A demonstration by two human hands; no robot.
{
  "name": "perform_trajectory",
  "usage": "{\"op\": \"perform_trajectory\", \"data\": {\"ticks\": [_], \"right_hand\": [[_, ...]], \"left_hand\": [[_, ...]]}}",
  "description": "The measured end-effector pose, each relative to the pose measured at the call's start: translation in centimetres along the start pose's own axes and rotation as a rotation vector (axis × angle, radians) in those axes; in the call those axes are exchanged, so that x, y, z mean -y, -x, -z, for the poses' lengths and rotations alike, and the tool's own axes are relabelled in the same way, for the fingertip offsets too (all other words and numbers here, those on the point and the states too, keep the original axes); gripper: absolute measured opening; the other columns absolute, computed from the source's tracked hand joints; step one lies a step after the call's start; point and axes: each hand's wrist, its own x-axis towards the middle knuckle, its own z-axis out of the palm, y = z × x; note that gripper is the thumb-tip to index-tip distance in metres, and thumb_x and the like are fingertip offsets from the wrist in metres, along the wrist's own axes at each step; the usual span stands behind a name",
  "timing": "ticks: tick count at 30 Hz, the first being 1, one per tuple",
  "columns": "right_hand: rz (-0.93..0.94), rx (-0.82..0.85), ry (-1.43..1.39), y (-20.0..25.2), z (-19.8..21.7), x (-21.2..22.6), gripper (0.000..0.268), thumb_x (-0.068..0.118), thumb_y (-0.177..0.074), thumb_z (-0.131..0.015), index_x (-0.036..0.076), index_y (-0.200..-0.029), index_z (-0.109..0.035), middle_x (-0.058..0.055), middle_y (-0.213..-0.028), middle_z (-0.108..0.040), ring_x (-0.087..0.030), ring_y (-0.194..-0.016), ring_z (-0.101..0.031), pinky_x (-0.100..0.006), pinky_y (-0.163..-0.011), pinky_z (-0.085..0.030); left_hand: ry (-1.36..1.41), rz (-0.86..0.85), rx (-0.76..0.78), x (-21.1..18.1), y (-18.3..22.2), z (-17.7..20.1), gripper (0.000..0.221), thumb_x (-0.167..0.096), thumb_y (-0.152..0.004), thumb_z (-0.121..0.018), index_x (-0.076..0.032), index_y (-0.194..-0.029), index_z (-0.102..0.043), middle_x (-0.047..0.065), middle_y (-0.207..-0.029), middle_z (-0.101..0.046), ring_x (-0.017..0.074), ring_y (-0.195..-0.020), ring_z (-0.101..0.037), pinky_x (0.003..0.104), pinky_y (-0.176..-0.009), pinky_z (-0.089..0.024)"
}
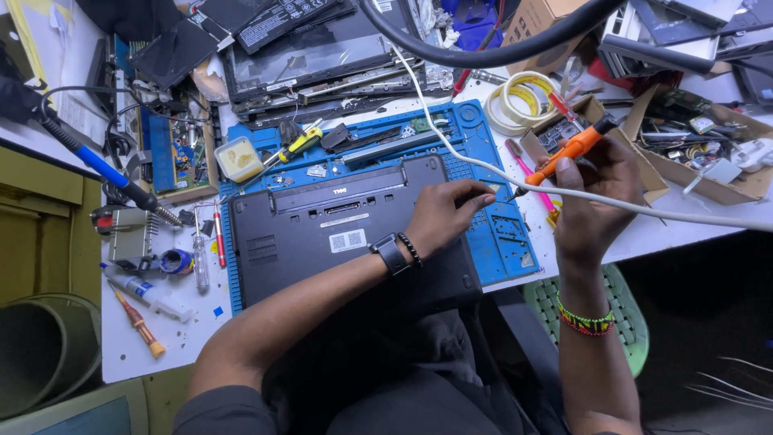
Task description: Finalizing the assembly of a laptop by attaching and screwing in the back cover.
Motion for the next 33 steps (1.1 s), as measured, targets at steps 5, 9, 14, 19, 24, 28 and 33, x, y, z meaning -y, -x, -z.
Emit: {"op": "perform_trajectory", "data": {"ticks": [5,9,14,19,24,28,33], "right_hand": [[-0.159,-0.016,-0.178,0.6,0.0,2.5,0.033,-0.005,-0.102,-0.059,-0.001,-0.132,-0.044,-0.028,-0.116,-0.064,-0.034,-0.091,-0.071,-0.043,-0.091,-0.066],[-0.291,-0.034,-0.288,2.2,-0.1,6.2,0.031,0.0,-0.098,-0.057,0.013,-0.122,-0.041,-0.021,-0.104,-0.065,-0.033,-0.098,-0.074,-0.042,-0.083,-0.068],[-0.088,0.021,-0.257,4.9,0.7,7.0,0.037,-0.006,-0.101,-0.047,0.009,-0.132,-0.035,-0.022,-0.109,-0.055,-0.039,-0.088,-0.07,-0.052,-0.086,-0.069],[-0.027,0.076,-0.174,6.3,-0.4,8.0,0.041,0.002,-0.098,-0.046,0.01,-0.135,-0.03,-0.027,-0.106,-0.056,-0.039,-0.086,-0.067,-0.058,-0.097,-0.068],[-0.021,0.132,-0.137,6.7,-1.4,8.0,0.041,0.001,-0.098,-0.047,0.012,-0.133,-0.03,-0.028,-0.108,-0.058,-0.039,-0.082,-0.068,-0.057,-0.094,-0.068],[-0.008,0.159,-0.126,7.1,-1.4,7.4,0.04,0.0,-0.099,-0.046,0.013,-0.134,-0.03,-0.028,-0.106,-0.059,-0.038,-0.083,-0.068,-0.054,-0.092,-0.068],[-0.082,0.176,-0.203,7.7,-2.2,6.7,0.05,-0.007,-0.096,-0.046,0.015,-0.138,-0.031,-0.026,-0.104,-0.057,-0.035,-0.092,-0.065,-0.058,-0.093,-0.068]], "left_hand": [[0.217,-0.057,-0.035,-1.8,1.4,2.2,0.013,-0.016,-0.089,-0.079,-0.012,-0.102,-0.079,0.005,-0.097,-0.08,0.0154,-0.089,-0.076,0.026,-0.077,-0.063],[0.508,-0.015,-0.027,-3.4,3.8,4.2,0.013,-0.003,-0.094,-0.073,-0.005,-0.106,-0.077,0.012,-0.099,-0.078,0.0183,-0.09,-0.076,0.028,-0.085,-0.068],[0.54,-0.036,-0.072,-4.4,6.5,6.1,0.029,0.011,-0.093,-0.065,-0.006,-0.113,-0.074,0.014,-0.107,-0.074,0.0199,-0.092,-0.074,0.028,-0.087,-0.067],[0.734,0.123,-0.079,-3.8,8.9,5.9,0.021,-0.007,-0.096,-0.071,-0.002,-0.116,-0.073,0.015,-0.104,-0.076,0.0209,-0.092,-0.076,0.031,-0.088,-0.068],[0.855,0.265,-0.035,-4.1,10.2,6.8,0.02,-0.008,-0.094,-0.073,0.002,-0.112,-0.074,0.016,-0.094,-0.076,0.0216,-0.088,-0.076,0.03,-0.087,-0.066],[0.826,0.211,-0.049,-3.9,10.5,7.4,0.019,-0.006,-0.095,-0.072,0.001,-0.113,-0.074,0.015,-0.095,-0.076,0.0195,-0.088,-0.074,0.028,-0.086,-0.065],[0.725,0.171,-0.053,-4.2,10.5,8.0,0.019,0.003,-0.094,-0.071,-0.002,-0.112,-0.075,0.014,-0.1,-0.075,0.02,-0.091,-0.075,0.028,-0.089,-0.067]]}}
